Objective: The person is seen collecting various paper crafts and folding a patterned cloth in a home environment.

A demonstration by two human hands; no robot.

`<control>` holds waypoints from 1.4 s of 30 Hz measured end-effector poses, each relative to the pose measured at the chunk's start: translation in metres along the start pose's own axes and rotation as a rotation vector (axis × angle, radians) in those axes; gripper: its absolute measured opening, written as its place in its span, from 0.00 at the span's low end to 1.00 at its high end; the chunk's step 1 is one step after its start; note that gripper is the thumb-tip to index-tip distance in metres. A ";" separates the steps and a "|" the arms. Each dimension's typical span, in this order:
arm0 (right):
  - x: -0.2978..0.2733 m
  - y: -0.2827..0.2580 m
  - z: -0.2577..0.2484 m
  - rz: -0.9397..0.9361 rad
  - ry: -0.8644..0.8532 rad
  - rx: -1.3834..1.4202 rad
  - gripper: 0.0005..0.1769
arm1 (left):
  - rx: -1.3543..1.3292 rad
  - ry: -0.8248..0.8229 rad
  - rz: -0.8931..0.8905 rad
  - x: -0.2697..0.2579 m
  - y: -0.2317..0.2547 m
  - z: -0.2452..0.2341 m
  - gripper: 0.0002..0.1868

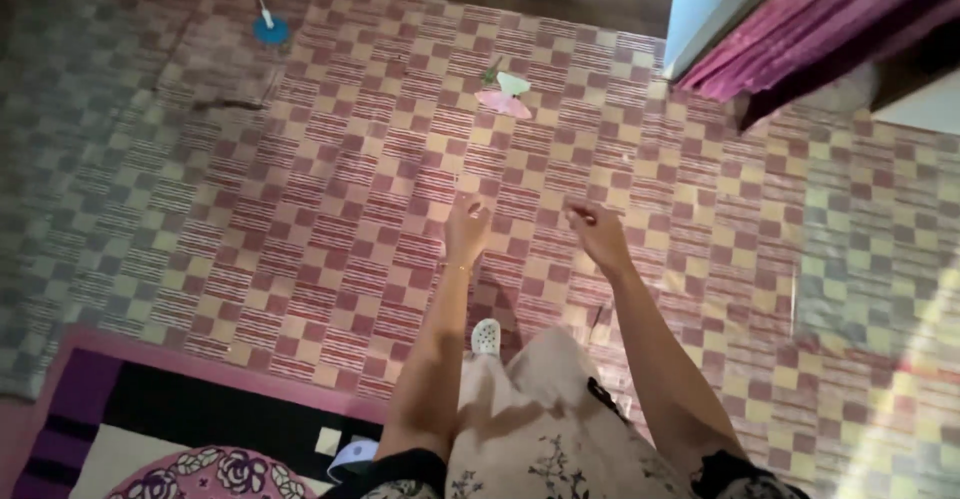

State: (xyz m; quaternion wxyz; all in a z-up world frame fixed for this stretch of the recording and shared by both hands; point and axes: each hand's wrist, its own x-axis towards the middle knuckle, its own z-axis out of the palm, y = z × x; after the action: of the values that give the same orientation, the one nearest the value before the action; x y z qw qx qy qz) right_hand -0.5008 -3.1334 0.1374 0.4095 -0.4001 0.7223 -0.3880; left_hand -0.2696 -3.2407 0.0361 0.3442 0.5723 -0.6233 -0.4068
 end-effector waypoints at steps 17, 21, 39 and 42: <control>0.415 0.172 0.101 0.069 -0.156 -0.152 0.14 | -0.008 0.295 -0.426 0.246 -0.189 0.213 0.15; 0.490 0.248 0.153 0.126 -0.165 -0.149 0.13 | 0.189 0.326 -0.520 0.295 -0.316 0.260 0.15; 0.647 0.449 0.275 0.212 -0.235 -0.109 0.12 | 0.582 0.237 -0.757 0.365 -0.689 0.357 0.12; 0.647 0.430 0.270 0.230 -0.221 -0.101 0.13 | 0.446 0.197 -0.730 0.385 -0.660 0.345 0.08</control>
State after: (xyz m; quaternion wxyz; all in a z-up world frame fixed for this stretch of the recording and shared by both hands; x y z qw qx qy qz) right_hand -0.5924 -3.6133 -0.5243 0.5077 -0.3751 0.7323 -0.2556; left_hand -0.3334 -3.5929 -0.7214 0.1037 0.8515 -0.4170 -0.3005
